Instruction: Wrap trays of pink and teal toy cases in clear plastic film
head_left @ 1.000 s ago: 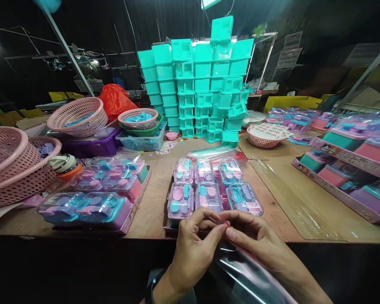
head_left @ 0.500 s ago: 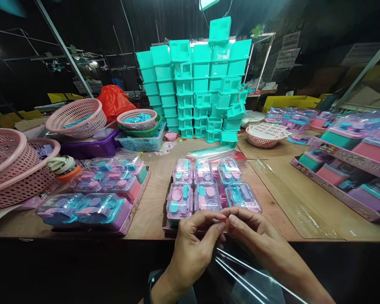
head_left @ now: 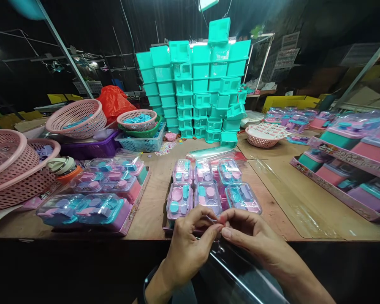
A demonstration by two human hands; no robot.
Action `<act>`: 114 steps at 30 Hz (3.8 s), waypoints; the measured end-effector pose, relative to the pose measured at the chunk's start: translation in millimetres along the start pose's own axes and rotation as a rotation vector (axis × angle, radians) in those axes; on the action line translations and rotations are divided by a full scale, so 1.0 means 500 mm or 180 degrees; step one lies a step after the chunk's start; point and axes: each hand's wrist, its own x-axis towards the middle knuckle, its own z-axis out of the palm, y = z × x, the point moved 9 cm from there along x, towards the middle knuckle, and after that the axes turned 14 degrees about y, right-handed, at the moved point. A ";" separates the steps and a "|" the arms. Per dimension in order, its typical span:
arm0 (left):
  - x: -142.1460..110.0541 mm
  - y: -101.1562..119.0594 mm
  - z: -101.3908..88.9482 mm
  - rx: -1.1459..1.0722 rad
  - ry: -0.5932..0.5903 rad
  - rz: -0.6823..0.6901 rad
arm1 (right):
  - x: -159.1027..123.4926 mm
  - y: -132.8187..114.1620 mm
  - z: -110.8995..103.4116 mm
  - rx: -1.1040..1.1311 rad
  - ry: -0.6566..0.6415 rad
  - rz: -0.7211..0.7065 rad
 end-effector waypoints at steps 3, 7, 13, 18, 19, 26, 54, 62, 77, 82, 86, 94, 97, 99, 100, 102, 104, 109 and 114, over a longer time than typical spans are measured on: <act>-0.001 0.003 -0.004 0.0208 0.0044 0.0188 | 0.001 -0.012 0.000 -0.0059 0.0041 -0.0152; -0.004 -0.001 -0.003 0.0211 0.0043 0.0241 | 0.000 -0.014 0.000 0.0026 0.0006 -0.0125; -0.005 -0.020 0.010 -0.0158 -0.0185 -0.0179 | 0.009 -0.003 -0.009 0.0190 -0.0045 -0.0099; -0.002 -0.020 0.010 -0.0175 -0.0156 -0.0301 | 0.009 -0.005 0.005 0.0173 -0.0131 -0.0152; -0.003 -0.019 0.010 -0.0171 -0.0151 -0.0306 | 0.009 -0.003 0.008 0.0192 -0.0140 -0.0117; -0.008 -0.010 0.012 -0.0235 -0.0188 -0.0213 | 0.003 -0.006 0.013 -0.0071 -0.0130 -0.0192; -0.002 -0.035 0.010 -0.0238 -0.0261 -0.0415 | -0.012 -0.028 -0.003 -0.1024 0.0153 -0.1195; 0.001 -0.034 0.014 -0.0318 -0.0278 -0.0472 | -0.016 -0.038 0.003 -0.1308 0.0127 -0.1262; -0.003 -0.038 0.012 -0.0588 -0.0289 -0.0509 | -0.003 -0.028 -0.002 -0.0342 0.0103 -0.0842; -0.005 -0.028 0.009 -0.0456 -0.0226 -0.0371 | -0.011 -0.034 0.011 -0.0443 0.0016 -0.0880; -0.006 -0.026 0.005 -0.0348 -0.0196 -0.0298 | -0.014 -0.034 0.003 -0.0736 0.0214 -0.1050; -0.007 -0.038 0.008 -0.0418 -0.0281 -0.0404 | -0.017 -0.032 0.008 -0.1008 0.0182 -0.1028; -0.009 -0.040 0.012 -0.0384 -0.0302 -0.0445 | -0.020 -0.028 0.012 -0.1091 0.0183 -0.1051; -0.009 -0.039 0.011 -0.0346 -0.0291 -0.0450 | -0.021 -0.023 0.006 -0.1071 0.0240 -0.1023; -0.008 -0.038 0.008 -0.0324 -0.0272 -0.0436 | -0.021 -0.022 0.000 -0.1022 0.0285 -0.1003; -0.005 -0.034 -0.002 -0.0294 -0.0201 -0.0393 | -0.021 -0.027 -0.020 -0.0955 0.0431 -0.1019; -0.001 -0.031 -0.011 -0.0317 -0.0132 -0.0381 | -0.022 -0.043 -0.042 -0.0979 0.0625 -0.1166; -0.004 -0.035 -0.005 -0.0485 -0.0246 -0.0488 | -0.016 -0.055 -0.051 -0.0852 0.0717 -0.1109; -0.014 -0.034 0.009 -0.0581 -0.0311 -0.0502 | -0.013 -0.034 -0.009 -0.0579 0.0342 -0.0876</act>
